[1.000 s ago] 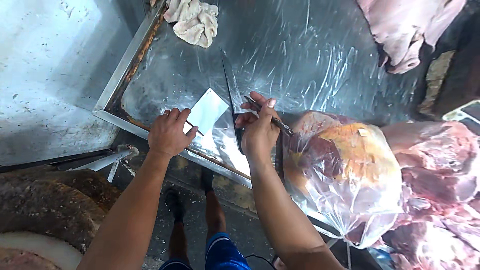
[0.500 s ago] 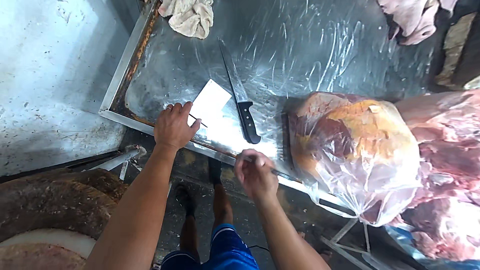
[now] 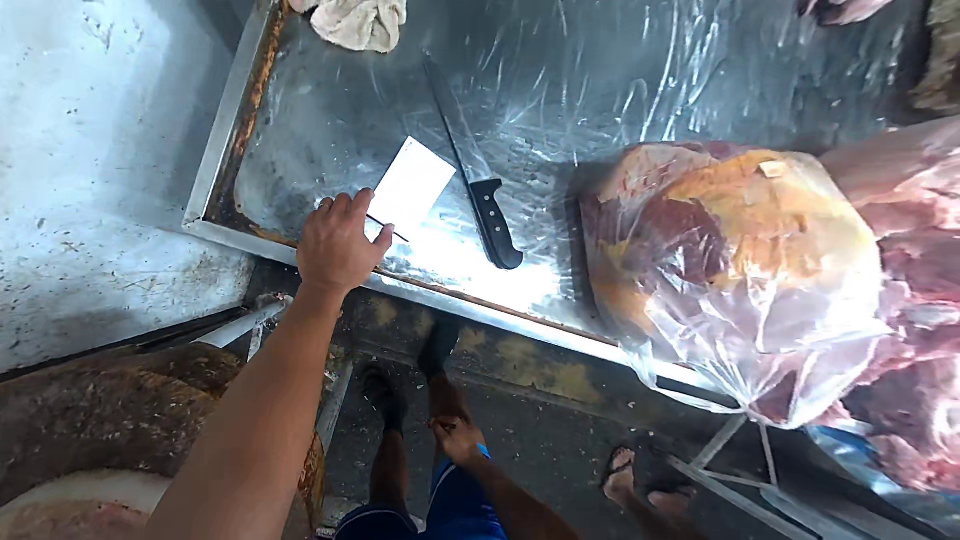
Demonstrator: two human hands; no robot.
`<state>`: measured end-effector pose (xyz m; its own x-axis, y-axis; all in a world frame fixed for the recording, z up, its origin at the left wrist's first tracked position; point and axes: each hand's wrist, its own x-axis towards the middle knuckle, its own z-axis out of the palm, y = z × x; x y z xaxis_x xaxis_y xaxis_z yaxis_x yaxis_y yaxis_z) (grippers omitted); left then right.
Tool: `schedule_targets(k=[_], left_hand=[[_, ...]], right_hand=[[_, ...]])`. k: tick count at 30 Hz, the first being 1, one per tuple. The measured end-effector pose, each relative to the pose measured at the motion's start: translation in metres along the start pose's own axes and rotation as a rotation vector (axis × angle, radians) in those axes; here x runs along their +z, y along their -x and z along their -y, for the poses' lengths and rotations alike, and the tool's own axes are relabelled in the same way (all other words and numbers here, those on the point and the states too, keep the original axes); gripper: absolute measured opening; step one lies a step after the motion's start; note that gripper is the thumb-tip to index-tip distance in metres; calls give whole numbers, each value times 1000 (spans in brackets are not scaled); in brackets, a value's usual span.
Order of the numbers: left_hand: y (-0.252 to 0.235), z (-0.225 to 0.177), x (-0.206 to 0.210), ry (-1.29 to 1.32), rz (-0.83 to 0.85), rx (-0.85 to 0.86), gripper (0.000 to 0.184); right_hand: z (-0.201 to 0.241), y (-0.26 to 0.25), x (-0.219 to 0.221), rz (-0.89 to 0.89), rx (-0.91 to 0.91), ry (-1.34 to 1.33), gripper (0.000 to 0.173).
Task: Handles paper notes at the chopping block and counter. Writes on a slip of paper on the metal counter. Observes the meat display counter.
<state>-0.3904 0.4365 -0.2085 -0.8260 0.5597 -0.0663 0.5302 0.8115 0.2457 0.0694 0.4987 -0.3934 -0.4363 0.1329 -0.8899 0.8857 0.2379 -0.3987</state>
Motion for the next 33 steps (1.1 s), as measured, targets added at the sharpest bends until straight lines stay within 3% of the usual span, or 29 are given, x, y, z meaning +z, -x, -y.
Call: schedule_targets(k=[2,4,7,9,11,13,17,21,27,33], left_hand=[[-2,-1,0,-1,-16,1,62],[-1,-2,-2,0,10,-18,62],[-2,0,-3,1,21,-24,62],[-2,-1,-2,16,29,-23,62],[-2,-2,-3,26,31,-23,62],[-1,-1,-5,33,33,-22,63],[0,0,-5,43,38,-28,62],[0,4,0,22,-11,-9,61],[1,1,-2,17,10,-30,59],[1,3,-1,15,-8,-18,59]], right_hand=[[3,-8,-11,-52,29,-25,39],[21,-13,-26,-112,-60,-97,46],[113,18,-75,64,-432,-217,54],[190,54,-117,107,-791,-259,42],[260,78,-161,19,-1083,-270,33],[311,80,-199,-124,-1219,-279,31],[377,41,-244,-305,-1305,-355,22],[417,2,-247,-329,-1382,-426,11],[439,-29,-230,-410,-1297,-343,28],[432,-36,-225,-422,-1295,-292,24]])
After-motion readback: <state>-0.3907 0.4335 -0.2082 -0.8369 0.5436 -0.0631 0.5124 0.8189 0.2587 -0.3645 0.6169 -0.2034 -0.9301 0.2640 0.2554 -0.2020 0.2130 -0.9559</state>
